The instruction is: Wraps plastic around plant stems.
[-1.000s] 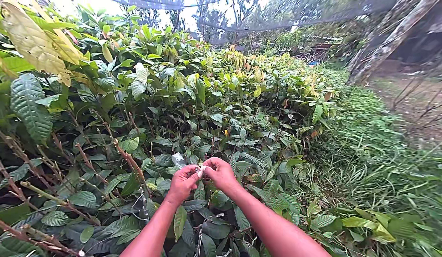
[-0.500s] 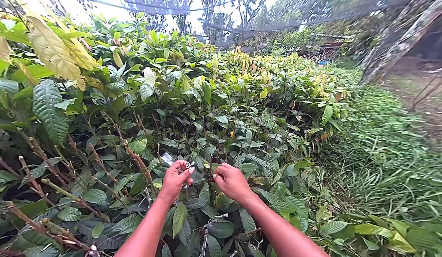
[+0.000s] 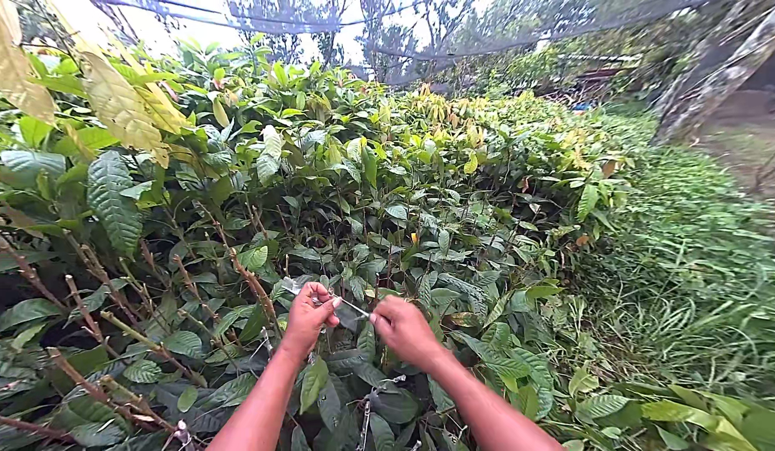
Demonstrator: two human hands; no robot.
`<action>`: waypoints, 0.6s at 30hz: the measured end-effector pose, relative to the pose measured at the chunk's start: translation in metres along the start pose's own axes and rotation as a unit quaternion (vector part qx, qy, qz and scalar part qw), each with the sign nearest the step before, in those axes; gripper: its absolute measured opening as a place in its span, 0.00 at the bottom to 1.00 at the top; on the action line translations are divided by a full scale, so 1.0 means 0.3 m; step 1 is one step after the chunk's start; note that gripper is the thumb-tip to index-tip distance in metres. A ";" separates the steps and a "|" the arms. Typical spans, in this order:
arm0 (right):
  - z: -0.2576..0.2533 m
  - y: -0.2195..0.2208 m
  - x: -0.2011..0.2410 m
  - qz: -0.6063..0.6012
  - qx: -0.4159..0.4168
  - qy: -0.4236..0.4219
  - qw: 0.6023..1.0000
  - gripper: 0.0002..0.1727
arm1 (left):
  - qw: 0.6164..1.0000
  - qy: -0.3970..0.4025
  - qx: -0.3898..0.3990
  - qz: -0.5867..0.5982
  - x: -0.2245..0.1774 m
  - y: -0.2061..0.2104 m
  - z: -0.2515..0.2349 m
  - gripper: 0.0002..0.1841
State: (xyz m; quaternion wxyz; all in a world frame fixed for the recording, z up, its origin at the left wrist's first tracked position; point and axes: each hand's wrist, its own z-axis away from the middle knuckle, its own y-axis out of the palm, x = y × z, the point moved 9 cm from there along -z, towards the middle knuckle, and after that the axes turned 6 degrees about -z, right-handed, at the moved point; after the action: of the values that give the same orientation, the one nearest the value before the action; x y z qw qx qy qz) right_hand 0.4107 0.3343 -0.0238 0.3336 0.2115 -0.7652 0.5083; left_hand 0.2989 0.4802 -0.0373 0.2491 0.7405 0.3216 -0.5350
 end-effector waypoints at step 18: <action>0.672 -0.144 -0.236 0.073 -0.068 0.190 0.977 0.44 | 0.987 0.158 -0.003 -0.003 -0.745 -0.111 0.401 0.12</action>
State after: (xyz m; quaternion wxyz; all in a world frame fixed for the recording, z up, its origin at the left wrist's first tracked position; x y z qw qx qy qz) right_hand 0.4285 0.1308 -0.1002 0.4484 0.0312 -0.7339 0.5094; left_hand 0.1488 0.3700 0.1384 0.1956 0.8141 0.3607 -0.4111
